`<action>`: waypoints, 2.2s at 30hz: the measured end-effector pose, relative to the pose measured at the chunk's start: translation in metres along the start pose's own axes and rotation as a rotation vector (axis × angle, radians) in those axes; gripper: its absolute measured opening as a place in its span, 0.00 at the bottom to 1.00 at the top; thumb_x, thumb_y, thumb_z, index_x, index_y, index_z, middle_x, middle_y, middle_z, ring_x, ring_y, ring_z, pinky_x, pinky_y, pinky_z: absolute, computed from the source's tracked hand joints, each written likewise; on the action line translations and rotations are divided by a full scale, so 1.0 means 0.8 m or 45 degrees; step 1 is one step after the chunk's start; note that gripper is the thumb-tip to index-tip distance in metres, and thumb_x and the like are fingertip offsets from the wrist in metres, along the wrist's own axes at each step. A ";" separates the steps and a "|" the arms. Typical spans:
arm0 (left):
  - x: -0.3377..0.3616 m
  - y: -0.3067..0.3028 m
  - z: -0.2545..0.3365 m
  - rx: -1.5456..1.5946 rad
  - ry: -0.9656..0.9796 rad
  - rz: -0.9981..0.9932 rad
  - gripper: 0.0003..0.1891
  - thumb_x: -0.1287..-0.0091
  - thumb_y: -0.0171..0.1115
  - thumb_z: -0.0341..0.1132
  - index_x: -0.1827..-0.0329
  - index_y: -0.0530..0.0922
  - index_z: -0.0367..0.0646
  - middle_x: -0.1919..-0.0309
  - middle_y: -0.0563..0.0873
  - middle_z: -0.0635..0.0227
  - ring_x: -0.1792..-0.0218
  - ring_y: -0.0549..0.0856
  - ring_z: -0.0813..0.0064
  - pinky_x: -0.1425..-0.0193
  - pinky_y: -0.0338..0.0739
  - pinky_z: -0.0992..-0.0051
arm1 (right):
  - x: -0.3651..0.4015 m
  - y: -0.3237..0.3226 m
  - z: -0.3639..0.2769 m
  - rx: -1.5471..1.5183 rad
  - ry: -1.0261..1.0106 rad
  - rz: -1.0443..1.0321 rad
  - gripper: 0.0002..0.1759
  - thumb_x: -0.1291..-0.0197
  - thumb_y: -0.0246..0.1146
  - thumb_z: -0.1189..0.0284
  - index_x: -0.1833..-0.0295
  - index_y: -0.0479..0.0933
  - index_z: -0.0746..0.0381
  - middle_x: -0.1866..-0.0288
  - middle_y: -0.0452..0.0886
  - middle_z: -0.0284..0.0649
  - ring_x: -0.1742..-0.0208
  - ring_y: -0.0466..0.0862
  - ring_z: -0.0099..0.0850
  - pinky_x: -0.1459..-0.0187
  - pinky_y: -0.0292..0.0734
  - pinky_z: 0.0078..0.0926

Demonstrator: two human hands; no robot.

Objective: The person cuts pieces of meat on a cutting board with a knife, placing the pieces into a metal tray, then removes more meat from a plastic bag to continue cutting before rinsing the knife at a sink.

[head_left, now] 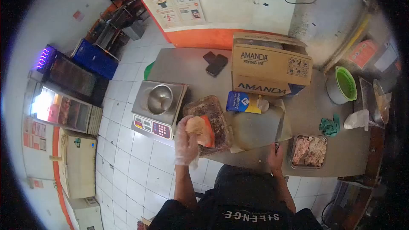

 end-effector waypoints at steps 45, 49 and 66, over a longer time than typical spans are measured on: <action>0.108 0.323 -0.153 -1.056 -0.715 -0.537 0.56 0.49 0.66 0.61 0.27 0.56 0.25 0.33 0.66 0.36 0.32 0.69 0.48 0.28 0.65 0.59 | -0.095 -0.038 0.018 1.062 -0.416 0.349 0.24 0.39 0.56 0.71 0.42 0.66 0.78 0.37 0.66 0.67 0.35 0.66 0.61 0.32 0.58 0.55; 0.114 0.330 -0.187 -0.927 -1.193 -0.493 0.54 0.52 0.71 0.59 0.28 0.59 0.30 0.40 0.73 0.42 0.39 0.76 0.53 0.35 0.72 0.58 | -0.113 -0.042 0.029 1.166 -0.248 0.233 0.28 0.38 0.55 0.69 0.38 0.64 0.79 0.32 0.63 0.69 0.31 0.62 0.63 0.31 0.56 0.56; 0.120 0.389 -0.129 -0.694 0.671 -0.585 0.28 0.43 0.63 0.49 0.45 0.77 0.36 0.49 0.82 0.49 0.53 0.83 0.52 0.50 0.78 0.53 | 0.039 -0.101 0.014 0.617 -0.052 0.133 0.19 0.31 0.52 0.67 0.47 0.69 0.74 0.52 0.77 0.64 0.48 0.77 0.58 0.46 0.70 0.49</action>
Point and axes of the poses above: each hand's wrist, its own x-axis away from the middle knuckle, its own y-axis out of the palm, z = x × y, the point moved 4 cm from there along -x, towards the middle knuckle
